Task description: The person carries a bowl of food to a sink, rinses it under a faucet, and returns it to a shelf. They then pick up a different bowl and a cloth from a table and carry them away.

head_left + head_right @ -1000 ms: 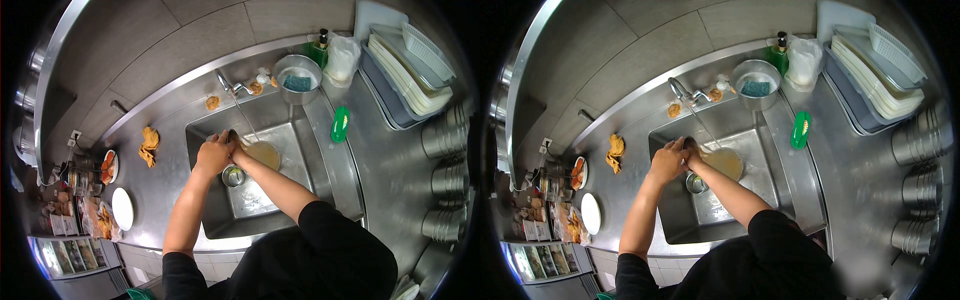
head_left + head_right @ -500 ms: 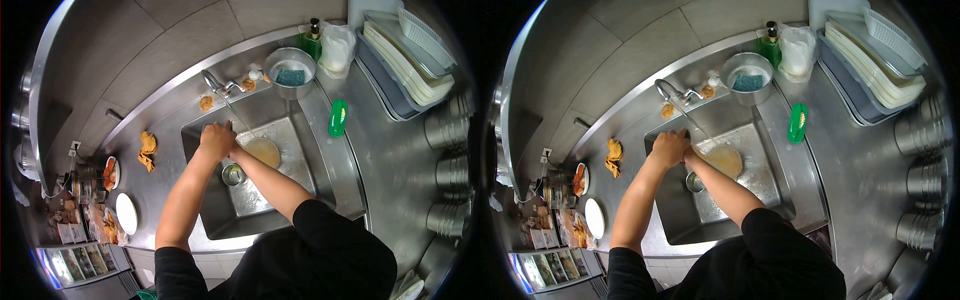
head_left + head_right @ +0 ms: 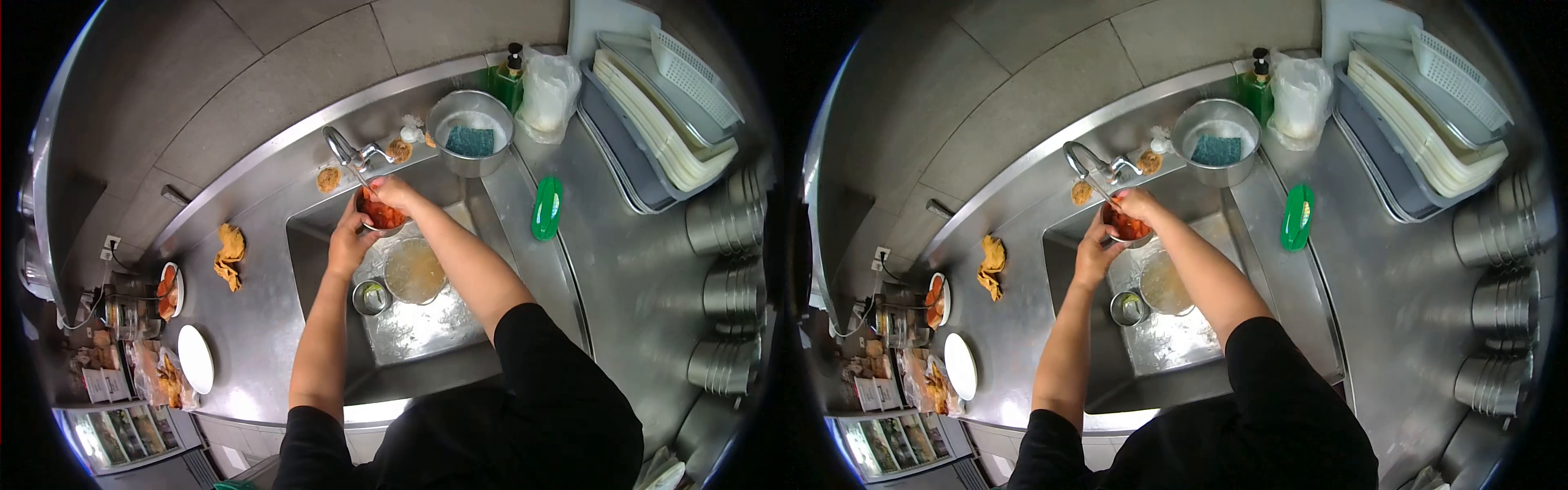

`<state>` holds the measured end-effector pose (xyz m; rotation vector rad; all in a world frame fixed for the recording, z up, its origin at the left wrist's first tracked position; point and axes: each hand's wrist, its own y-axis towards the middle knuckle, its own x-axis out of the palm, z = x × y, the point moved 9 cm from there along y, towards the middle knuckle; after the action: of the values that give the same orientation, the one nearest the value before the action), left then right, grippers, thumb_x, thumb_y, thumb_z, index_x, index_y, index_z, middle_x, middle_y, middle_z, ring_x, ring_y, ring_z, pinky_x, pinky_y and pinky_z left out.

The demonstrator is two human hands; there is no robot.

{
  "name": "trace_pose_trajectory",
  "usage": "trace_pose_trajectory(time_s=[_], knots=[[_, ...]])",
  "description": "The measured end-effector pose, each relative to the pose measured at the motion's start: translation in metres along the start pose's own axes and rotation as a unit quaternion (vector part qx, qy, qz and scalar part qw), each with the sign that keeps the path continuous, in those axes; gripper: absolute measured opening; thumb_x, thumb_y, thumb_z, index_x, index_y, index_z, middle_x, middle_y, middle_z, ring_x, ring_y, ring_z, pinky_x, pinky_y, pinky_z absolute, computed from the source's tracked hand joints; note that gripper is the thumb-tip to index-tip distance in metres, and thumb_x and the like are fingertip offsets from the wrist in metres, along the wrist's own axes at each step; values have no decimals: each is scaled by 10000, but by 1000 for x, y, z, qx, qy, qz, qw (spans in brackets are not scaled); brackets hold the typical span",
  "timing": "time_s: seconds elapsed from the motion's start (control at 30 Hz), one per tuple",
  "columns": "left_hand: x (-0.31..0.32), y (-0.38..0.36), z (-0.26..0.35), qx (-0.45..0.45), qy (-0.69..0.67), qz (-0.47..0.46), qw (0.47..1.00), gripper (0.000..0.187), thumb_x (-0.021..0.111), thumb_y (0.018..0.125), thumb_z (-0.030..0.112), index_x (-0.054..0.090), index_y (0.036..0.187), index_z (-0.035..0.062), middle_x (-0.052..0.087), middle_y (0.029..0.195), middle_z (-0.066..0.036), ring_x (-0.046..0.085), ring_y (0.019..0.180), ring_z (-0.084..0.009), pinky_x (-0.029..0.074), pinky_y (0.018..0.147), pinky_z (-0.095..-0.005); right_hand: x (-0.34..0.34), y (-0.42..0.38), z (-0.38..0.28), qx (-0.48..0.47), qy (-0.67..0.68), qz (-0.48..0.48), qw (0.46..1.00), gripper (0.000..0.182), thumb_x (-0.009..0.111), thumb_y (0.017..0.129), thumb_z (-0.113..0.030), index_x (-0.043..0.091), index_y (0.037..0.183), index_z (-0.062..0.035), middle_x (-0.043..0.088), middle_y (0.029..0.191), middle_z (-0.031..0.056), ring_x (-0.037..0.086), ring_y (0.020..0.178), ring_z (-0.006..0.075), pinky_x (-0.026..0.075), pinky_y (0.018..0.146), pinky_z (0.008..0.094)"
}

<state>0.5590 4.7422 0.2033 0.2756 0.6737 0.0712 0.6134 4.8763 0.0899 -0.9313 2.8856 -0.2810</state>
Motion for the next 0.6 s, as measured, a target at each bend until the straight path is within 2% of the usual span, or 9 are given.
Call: trace_pose_trajectory(time_s=[0.03,0.07,0.1,0.13,0.2,0.3,0.43,0.53,0.6], knots=[[5,-3,-6,-35,-39,19,998,282,806,739,13,575,898,41,377,1550,-176,545,1289,-320,497,995,-366,-7,-4,-12,-1,-6,-2,1000,189,644,826,-100,715,997,-62,705,888,66,631,806,166,507,747,356],[8,-5,-4,-35,-41,25,998,282,806,739,13,575,898,41,377,1550,-176,545,1289,-320,497,995,-366,-11,-11,-30,-1,-90,-16,996,177,657,823,-120,719,981,-69,710,876,78,644,808,183,509,746,368],[9,-7,-6,-56,-58,36,996,279,800,748,14,581,919,40,380,1550,-171,514,1318,-306,493,995,-351,-13,-16,-43,-2,-172,-29,985,167,670,821,-140,723,965,-76,714,865,91,656,811,201,512,746,381],[9,-8,-8,-77,-74,46,993,278,795,758,15,587,941,40,383,1551,-165,482,1346,-291,488,995,-335,-17,-18,-48,-3,-177,-32,984,167,670,821,-140,723,965,-76,714,865,91,656,811,201,512,746,381],[8,-9,-4,-77,-64,53,994,274,795,763,21,592,946,39,383,1551,-164,486,1341,-292,490,996,-339,-11,-22,-64,-64,-349,-69,933,170,678,830,-188,719,949,-73,719,892,144,681,835,275,514,757,413],[8,-11,-8,-80,-94,49,991,266,792,776,27,592,951,34,378,1555,-158,499,1325,-281,500,984,-337,-5,-36,-81,-87,-436,-84,892,195,675,832,-210,709,963,-70,710,939,177,681,878,332,515,774,438],[6,-14,-11,-67,-75,48,994,247,792,784,34,599,938,34,371,1555,-160,526,1303,-272,538,951,-336,0,-34,-71,-65,-477,-98,871,200,659,835,-205,697,979,-73,708,947,174,679,874,337,518,775,441],[2,-17,-7,-71,-92,59,992,238,798,776,35,609,921,39,368,1553,-170,529,1308,-286,557,938,-339,0,-38,-74,-45,-478,-107,871,230,646,840,-144,690,1049,-59,695,1071,192,679,972,347,524,837,439],[-1,-18,-2,-68,-96,62,991,235,795,776,32,612,921,39,364,1555,-170,516,1323,-289,559,934,-343,-4,-59,-80,56,-378,-149,912,234,637,824,-76,678,1053,-59,695,1073,192,678,996,325,519,848,433]])
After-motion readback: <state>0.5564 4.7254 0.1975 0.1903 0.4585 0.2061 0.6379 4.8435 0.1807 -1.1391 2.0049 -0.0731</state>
